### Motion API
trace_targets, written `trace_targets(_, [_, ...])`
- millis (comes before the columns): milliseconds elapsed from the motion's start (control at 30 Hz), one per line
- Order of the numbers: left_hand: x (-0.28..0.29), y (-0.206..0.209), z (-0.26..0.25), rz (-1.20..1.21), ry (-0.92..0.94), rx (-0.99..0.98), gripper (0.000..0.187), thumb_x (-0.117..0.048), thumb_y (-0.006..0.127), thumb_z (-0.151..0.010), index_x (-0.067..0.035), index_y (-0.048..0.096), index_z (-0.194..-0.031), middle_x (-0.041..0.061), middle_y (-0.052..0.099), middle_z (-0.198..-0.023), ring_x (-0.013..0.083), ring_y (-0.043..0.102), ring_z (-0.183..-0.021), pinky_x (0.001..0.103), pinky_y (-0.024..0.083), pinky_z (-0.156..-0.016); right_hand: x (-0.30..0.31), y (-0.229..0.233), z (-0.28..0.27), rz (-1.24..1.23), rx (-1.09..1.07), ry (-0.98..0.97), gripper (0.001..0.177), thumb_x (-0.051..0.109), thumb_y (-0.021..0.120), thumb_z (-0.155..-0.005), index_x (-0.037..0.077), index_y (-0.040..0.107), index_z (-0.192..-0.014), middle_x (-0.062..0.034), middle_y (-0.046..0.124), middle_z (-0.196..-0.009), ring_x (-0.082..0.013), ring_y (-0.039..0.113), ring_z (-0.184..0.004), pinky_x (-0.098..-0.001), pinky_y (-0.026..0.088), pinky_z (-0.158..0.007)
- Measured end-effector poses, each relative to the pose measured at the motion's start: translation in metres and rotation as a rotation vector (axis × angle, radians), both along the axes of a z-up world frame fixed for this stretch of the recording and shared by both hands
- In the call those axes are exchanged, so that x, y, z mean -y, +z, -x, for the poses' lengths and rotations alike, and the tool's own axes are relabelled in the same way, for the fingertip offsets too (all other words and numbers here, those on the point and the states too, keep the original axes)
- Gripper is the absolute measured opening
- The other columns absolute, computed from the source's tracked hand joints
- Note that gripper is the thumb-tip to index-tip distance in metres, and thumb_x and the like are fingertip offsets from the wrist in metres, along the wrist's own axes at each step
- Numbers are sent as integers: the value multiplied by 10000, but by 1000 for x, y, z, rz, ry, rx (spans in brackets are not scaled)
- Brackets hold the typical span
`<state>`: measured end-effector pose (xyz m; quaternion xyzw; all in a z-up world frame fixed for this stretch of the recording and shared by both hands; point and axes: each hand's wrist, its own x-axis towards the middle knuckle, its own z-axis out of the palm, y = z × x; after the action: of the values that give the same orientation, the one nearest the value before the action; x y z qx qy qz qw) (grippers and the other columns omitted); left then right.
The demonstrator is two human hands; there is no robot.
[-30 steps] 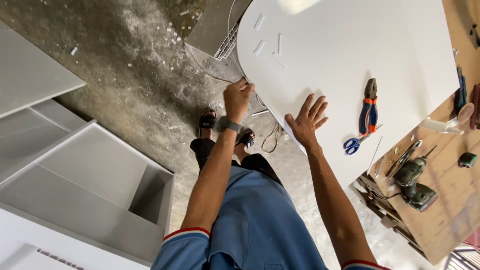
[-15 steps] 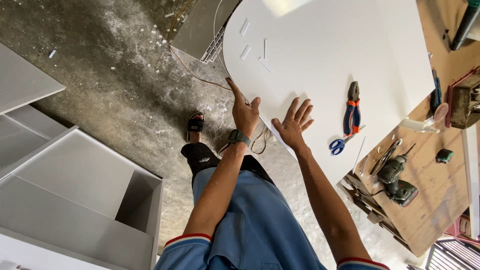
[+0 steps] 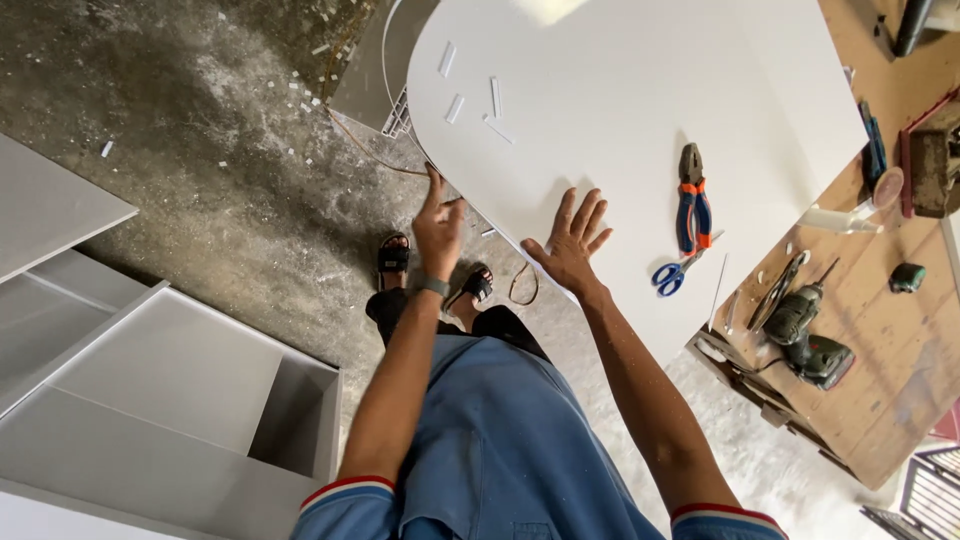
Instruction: Applying and trimming white edge banding on a curved cabinet panel in a workshop.
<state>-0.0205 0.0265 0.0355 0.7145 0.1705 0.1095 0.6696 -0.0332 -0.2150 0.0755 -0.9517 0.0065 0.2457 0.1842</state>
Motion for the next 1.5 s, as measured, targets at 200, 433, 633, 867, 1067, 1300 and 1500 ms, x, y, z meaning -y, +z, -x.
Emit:
trace_targets(200, [-22, -8, -8, 369, -48, -171, 589, -370, 650, -1013, -97, 486, -1508, 204, 774, -1149, 292, 775, -1038, 443, 691, -863, -28, 5, -6, 71, 25, 5, 1302, 930, 425, -788, 146, -161, -1646, -233, -349, -1640, -405, -386, -1487, -751, -222, -1104])
trace_targets(433, [-31, -16, -21, 363, -6, -248, 518, -384, 613, -1041, -63, 560, -1444, 164, 761, -1107, 262, 800, -963, 438, 715, -789, -127, -8, -56, 288, 151, 159, 1187, 800, 486, -941, -39, -42, -1593, -344, -132, -1617, -503, -93, -1507, -698, 97, -1179])
trace_targets(633, [-46, 11, -51, 546, -57, -164, 542, -365, 618, -1033, -44, 522, -1460, 101, 704, -1011, 219, 754, -899, 376, 704, -783, -135, -22, -58, 344, 473, 310, 974, 609, 513, -1039, -197, 220, -1501, -513, 184, -1491, -688, 309, -1352, -680, 512, -940])
trace_targets(867, [-43, -25, -41, 1013, 10, -333, 446, -395, 508, -1023, -77, 581, -1327, 62, 683, -1003, 129, 708, -844, 240, 654, -703, -149, -29, -54, 380, 469, 213, 904, 559, 471, -1027, -185, 261, -1495, -511, 220, -1495, -681, 335, -1344, -646, 537, -934])
trace_targets(1067, [-18, -30, -34, 1109, -8, -357, 496, -604, 479, -1077, -137, 575, -942, -89, 391, -535, 60, 351, -397, 198, 316, -321, -154, -29, -49, 378, 524, 207, 923, 574, 506, -1018, -178, 259, -1494, -491, 208, -1508, -665, 346, -1357, -651, 538, -941])
trace_targets(1300, [-19, -25, -41, 1104, -8, -320, 498, -571, 498, -1073, -97, 634, -1146, -79, 455, -631, 61, 398, -443, 205, 358, -377, -148, -28, -50, 351, 539, 201, 906, 566, 507, -1035, -168, 267, -1508, -484, 208, -1521, -667, 356, -1366, -643, 544, -938])
trace_targets(1500, [-19, -51, -31, 813, -71, -283, 576, -578, 394, -1037, -173, 458, -1441, -46, 662, -1183, -5, 695, -955, 134, 593, -750, -147, -29, -48, 378, 604, 206, 897, 577, 491, -1036, -162, 279, -1499, -473, 256, -1500, -658, 432, -1308, -627, 566, -894])
